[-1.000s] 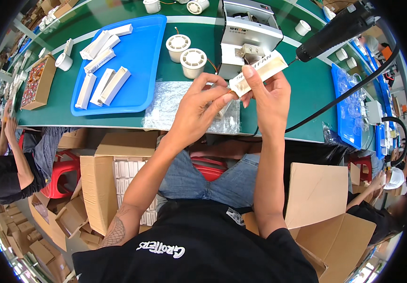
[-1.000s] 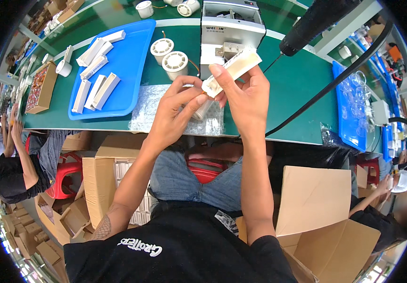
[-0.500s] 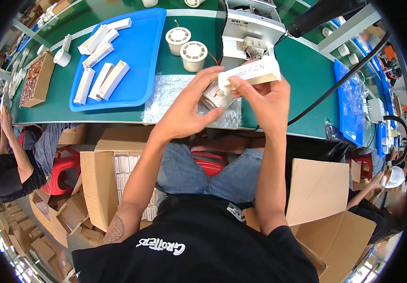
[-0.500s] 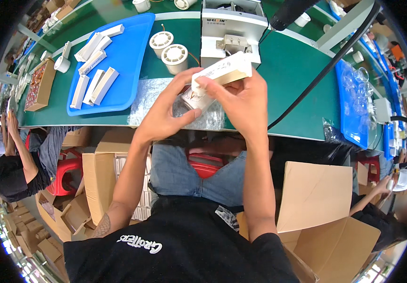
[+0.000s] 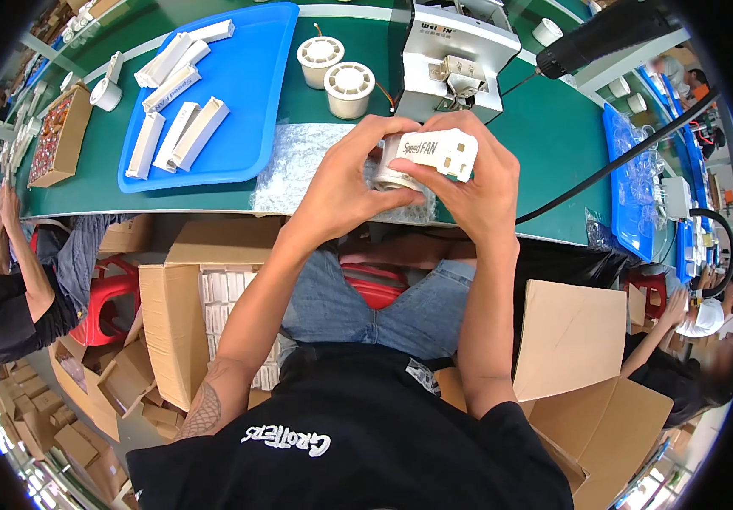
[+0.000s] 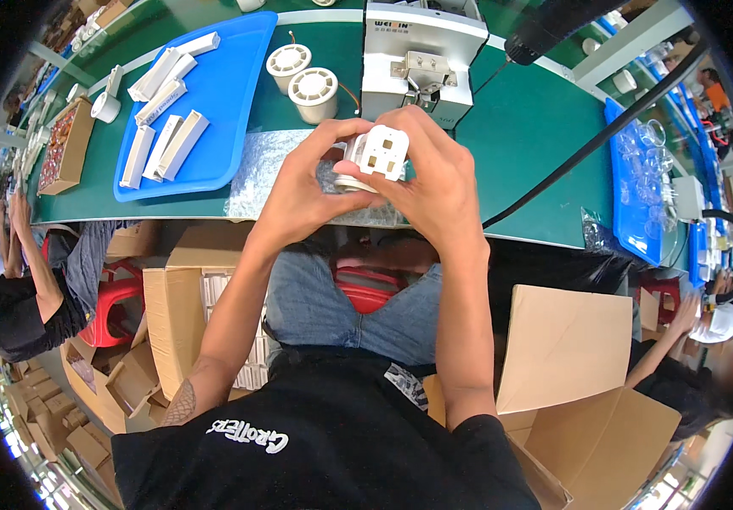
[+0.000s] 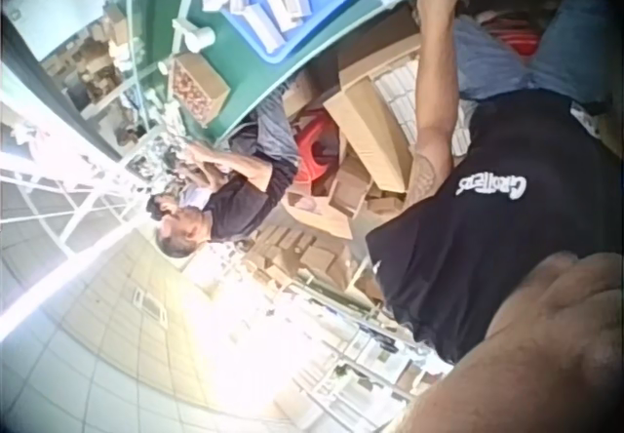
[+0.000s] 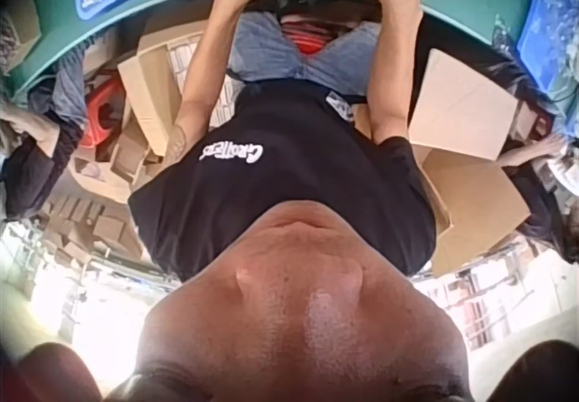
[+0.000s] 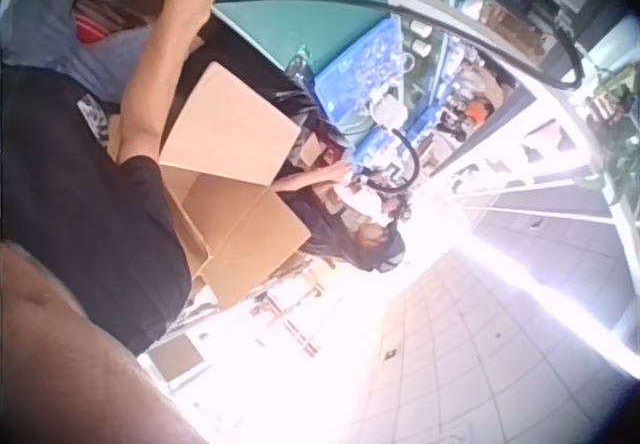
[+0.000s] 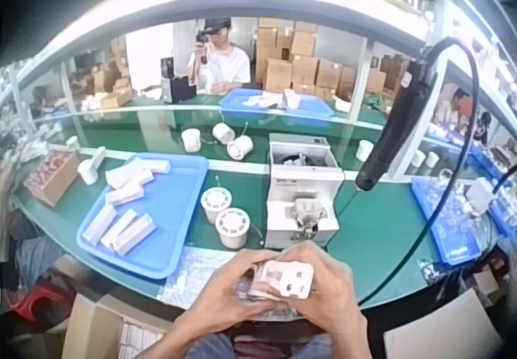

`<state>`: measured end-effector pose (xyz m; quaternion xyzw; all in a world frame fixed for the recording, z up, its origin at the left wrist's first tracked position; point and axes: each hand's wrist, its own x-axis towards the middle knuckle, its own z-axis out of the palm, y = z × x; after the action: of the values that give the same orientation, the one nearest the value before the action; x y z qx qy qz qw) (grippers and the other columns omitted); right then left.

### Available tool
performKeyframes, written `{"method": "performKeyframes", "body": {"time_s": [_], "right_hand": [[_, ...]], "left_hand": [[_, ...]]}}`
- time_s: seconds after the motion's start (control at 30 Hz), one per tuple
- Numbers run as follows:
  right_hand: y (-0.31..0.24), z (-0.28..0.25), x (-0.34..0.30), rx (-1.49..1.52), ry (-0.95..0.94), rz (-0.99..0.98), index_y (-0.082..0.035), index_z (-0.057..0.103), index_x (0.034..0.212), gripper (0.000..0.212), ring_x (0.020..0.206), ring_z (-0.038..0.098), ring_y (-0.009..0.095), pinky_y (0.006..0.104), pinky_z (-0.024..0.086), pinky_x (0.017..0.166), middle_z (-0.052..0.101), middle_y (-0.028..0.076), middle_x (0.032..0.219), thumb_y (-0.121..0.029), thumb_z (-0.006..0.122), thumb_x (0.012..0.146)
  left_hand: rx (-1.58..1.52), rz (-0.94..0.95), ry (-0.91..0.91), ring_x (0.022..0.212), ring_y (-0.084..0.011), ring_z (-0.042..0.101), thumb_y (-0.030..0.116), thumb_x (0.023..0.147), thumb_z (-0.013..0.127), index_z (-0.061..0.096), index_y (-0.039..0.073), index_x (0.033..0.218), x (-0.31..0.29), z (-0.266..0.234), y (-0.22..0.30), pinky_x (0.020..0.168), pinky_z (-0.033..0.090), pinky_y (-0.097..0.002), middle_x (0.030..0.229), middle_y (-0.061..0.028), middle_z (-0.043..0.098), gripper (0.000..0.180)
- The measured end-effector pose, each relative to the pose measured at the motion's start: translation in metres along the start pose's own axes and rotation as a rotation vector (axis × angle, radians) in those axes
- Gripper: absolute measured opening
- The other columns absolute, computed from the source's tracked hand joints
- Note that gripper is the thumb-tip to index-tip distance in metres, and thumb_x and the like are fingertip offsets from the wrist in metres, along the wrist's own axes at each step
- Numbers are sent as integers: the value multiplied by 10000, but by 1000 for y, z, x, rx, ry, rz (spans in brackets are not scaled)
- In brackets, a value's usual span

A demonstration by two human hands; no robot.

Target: Assembling plastic electronic housings using an electric screwdriver on an assembly line.

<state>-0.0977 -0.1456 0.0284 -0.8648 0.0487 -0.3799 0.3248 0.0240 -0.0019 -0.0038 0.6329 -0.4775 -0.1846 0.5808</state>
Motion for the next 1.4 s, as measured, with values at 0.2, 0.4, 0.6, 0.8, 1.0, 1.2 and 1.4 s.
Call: {"method": "performKeyframes", "body": {"time_s": [0.2,0.4,0.6,0.8,1.0,1.2,1.4], "right_hand": [[-1,-6,6,-33,-56,-71,-33,671,1009,424,726,690,260,361,552,631,672,64,889,-189,964,745],[-5,-9,11,8,-110,13,-24,680,1019,426,715,691,234,349,550,628,672,68,875,-224,961,769],[-14,2,2,141,125,83,6,690,1046,326,694,673,207,326,539,629,686,92,872,-137,903,845],[-45,16,-37,-129,214,185,6,707,1229,291,595,692,291,391,520,551,720,161,791,-1,698,939],[-44,25,-28,-52,124,503,-28,679,1225,277,690,742,372,451,546,585,729,185,765,-48,723,952],[-32,29,-54,173,347,434,-6,706,1018,106,579,679,283,359,518,541,708,128,731,-40,767,938],[-8,14,-89,-167,225,36,-3,725,870,91,507,568,162,302,412,488,565,72,636,58,791,880]], "left_hand": [[-8,65,28,1116,-269,676,104,694,969,670,76,1322,0,2,-5,957,542,-381,1224,-92,675,696],[3,68,66,1045,-237,681,125,672,988,741,65,1209,2,1,-5,896,543,-361,1150,-78,686,595],[97,39,170,962,-237,695,196,650,1005,771,58,1136,3,8,2,846,547,-349,1046,-72,706,557],[195,109,295,907,-275,742,174,673,969,773,70,1144,0,26,2,795,572,-367,1019,-86,730,520],[366,170,276,988,-350,734,70,779,846,697,119,1323,-7,36,3,812,591,-403,1202,-113,695,566],[225,87,157,1114,-357,694,52,782,856,661,98,1393,-6,26,5,945,561,-401,1249,-155,667,643],[59,35,112,1144,-294,680,97,790,886,674,34,1367,-4,11,-2,1013,528,-370,1248,-143,673,619]]}}
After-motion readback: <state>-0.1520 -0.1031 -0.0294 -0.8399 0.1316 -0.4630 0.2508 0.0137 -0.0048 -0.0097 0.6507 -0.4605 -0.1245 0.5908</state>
